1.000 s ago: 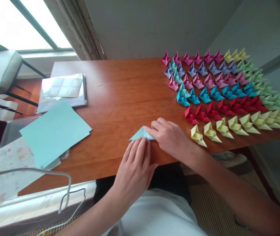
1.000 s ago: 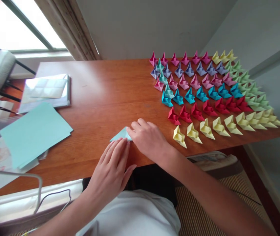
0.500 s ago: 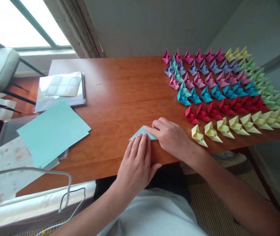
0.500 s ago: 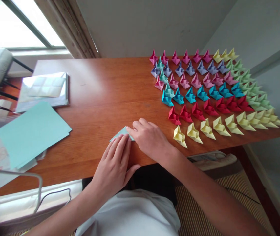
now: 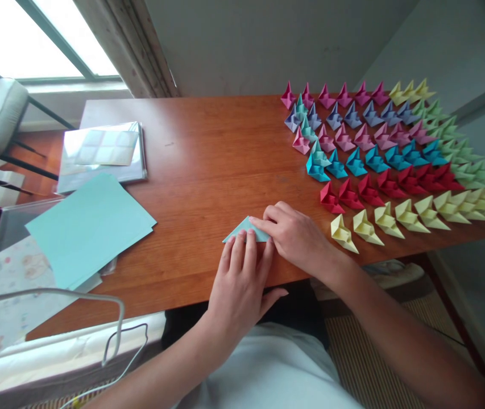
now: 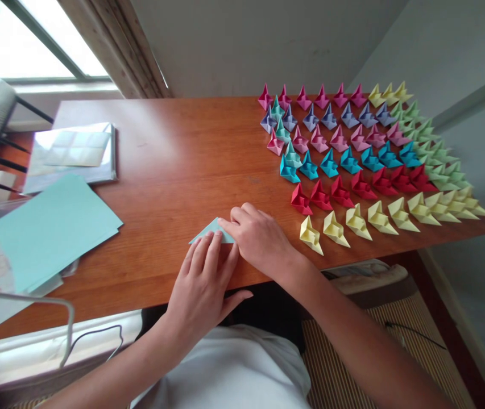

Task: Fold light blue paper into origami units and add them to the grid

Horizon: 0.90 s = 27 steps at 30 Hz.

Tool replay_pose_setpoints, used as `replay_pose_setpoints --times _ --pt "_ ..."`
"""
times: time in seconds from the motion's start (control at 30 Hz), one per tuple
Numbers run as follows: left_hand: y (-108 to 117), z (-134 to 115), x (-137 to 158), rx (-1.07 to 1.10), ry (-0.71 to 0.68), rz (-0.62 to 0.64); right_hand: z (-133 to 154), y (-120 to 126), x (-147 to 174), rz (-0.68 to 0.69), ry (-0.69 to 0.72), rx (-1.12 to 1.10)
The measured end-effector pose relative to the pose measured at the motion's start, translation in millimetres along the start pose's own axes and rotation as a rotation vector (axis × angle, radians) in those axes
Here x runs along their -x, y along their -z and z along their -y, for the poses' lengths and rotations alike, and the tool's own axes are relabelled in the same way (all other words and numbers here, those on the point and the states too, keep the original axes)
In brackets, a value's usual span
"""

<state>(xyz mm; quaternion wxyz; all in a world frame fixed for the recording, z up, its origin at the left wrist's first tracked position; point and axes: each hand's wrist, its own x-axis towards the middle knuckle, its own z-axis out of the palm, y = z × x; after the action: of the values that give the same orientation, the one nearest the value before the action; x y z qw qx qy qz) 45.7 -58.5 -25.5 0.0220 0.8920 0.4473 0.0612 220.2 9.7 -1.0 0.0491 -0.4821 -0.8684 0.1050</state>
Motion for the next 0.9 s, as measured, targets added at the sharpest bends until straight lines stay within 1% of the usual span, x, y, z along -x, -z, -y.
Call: replay_pose_setpoints --times 0.1,0.2,0.33,0.4,0.5,0.63,0.77,0.9 --pt "1 -2 -1 -0.01 0.012 0.019 0 0 0 -0.001 -0.007 -0.038" --pt "0 -2 -1 -0.016 0.006 0.006 1 -1 6 -0.033 -0.028 -0.088" --pt "-4 0 1 -0.004 -0.012 -0.022 11 -12 28 -0.173 -0.102 -0.127" --pt "-5 1 2 -0.005 -0.023 -0.032 19 -20 41 -0.233 -0.146 -0.105" --pt "-5 3 3 -0.009 -0.045 -0.034 30 -28 55 -0.228 -0.172 0.032" --pt "0 10 1 -0.013 -0.079 -0.013 40 -27 59 -0.193 -0.178 0.189" --pt "10 25 4 -0.024 -0.114 0.014 41 -24 57 -0.185 -0.184 0.234" --pt "16 44 20 -0.064 -0.057 -0.05 40 -25 56 -0.201 -0.191 0.22"
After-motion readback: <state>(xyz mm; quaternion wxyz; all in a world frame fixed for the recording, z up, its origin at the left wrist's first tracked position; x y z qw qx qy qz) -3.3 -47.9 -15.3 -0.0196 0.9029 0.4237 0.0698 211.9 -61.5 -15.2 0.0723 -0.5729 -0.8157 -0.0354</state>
